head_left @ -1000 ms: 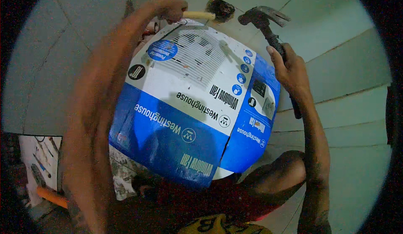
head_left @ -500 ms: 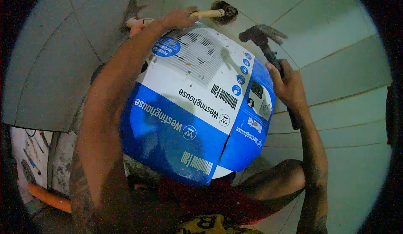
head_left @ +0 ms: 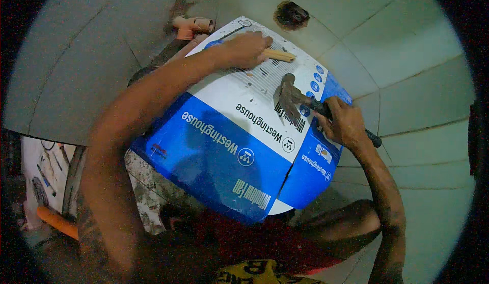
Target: Use a hammer and chisel to break or clear the area around a floor drain.
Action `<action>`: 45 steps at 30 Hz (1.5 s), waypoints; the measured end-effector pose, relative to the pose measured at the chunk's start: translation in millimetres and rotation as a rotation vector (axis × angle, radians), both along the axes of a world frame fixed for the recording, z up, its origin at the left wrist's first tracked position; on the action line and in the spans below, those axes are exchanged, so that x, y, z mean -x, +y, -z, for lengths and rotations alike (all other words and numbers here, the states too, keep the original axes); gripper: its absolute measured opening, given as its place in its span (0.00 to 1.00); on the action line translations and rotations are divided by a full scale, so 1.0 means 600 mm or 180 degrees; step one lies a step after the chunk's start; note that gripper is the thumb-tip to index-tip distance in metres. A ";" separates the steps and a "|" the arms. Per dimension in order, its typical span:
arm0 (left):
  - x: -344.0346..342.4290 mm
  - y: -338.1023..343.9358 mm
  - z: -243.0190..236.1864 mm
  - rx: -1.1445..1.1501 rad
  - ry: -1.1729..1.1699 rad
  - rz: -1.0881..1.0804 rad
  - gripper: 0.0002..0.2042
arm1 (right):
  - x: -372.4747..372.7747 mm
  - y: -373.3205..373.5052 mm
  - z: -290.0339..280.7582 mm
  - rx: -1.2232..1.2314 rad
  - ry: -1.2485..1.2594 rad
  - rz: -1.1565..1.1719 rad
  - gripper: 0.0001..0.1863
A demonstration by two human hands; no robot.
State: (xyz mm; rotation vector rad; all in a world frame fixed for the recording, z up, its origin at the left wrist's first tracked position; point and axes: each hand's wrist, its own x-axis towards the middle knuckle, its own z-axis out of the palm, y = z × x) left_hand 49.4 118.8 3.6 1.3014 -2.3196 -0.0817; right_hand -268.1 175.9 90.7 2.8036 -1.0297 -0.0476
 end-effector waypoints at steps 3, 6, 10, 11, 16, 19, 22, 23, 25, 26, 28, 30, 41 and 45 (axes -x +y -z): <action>0.020 -0.001 -0.031 -0.0251 -0.0012 0.0396 0.16 | 0.006 -0.001 0.004 -0.0015 -0.0086 -0.0129 0.18; 0.047 -0.008 -0.072 -0.0931 -0.0459 0.0239 0.18 | 0.007 0.005 0.005 -0.0052 -0.0107 -0.0128 0.20; 0.057 -0.112 -0.026 -0.0389 0.0327 -0.0304 0.17 | 0.007 0.017 0.009 -0.0144 -0.0103 0.0109 0.21; 0.048 -0.135 -0.013 -0.0412 0.0332 -0.0371 0.17 | -0.001 0.012 0.019 -0.0250 -0.0133 0.0067 0.21; 0.056 -0.239 0.017 -0.0068 0.0605 -0.1271 0.12 | -0.015 0.021 0.038 -0.0404 -0.0254 -0.0235 0.22; 0.091 -0.257 0.000 -0.0008 -0.0027 -0.0822 0.11 | -0.004 0.015 0.043 -0.0429 -0.0169 -0.0251 0.22; 0.112 -0.286 0.013 -0.0447 0.0164 -0.0966 0.11 | -0.007 0.009 0.051 -0.0452 -0.0234 -0.0255 0.22; 0.124 -0.297 0.016 -0.0444 0.0176 -0.0950 0.11 | -0.003 0.005 0.052 -0.0566 -0.0302 -0.0190 0.22; 0.159 -0.321 0.018 -0.0381 -0.0315 -0.0887 0.11 | 0.011 0.001 0.052 -0.0532 -0.0243 -0.0103 0.22; 0.148 -0.335 0.038 -0.0383 -0.0307 -0.0970 0.11 | 0.002 0.002 0.051 -0.0528 -0.0194 -0.0180 0.23; 0.117 -0.359 0.081 0.0074 0.0229 -0.1414 0.11 | -0.013 -0.001 0.062 -0.0465 -0.0251 -0.0444 0.22; 0.119 -0.382 0.079 0.0195 0.0219 -0.1386 0.11 | -0.005 -0.003 0.067 -0.0380 -0.0326 -0.0504 0.22; 0.117 -0.384 0.043 0.0943 0.0415 -0.1714 0.14 | -0.017 0.008 0.055 -0.0493 -0.0362 -0.0322 0.20; 0.091 -0.393 -0.008 -0.0424 0.0509 -0.0977 0.15 | -0.018 0.008 0.057 -0.0501 -0.0382 -0.0414 0.20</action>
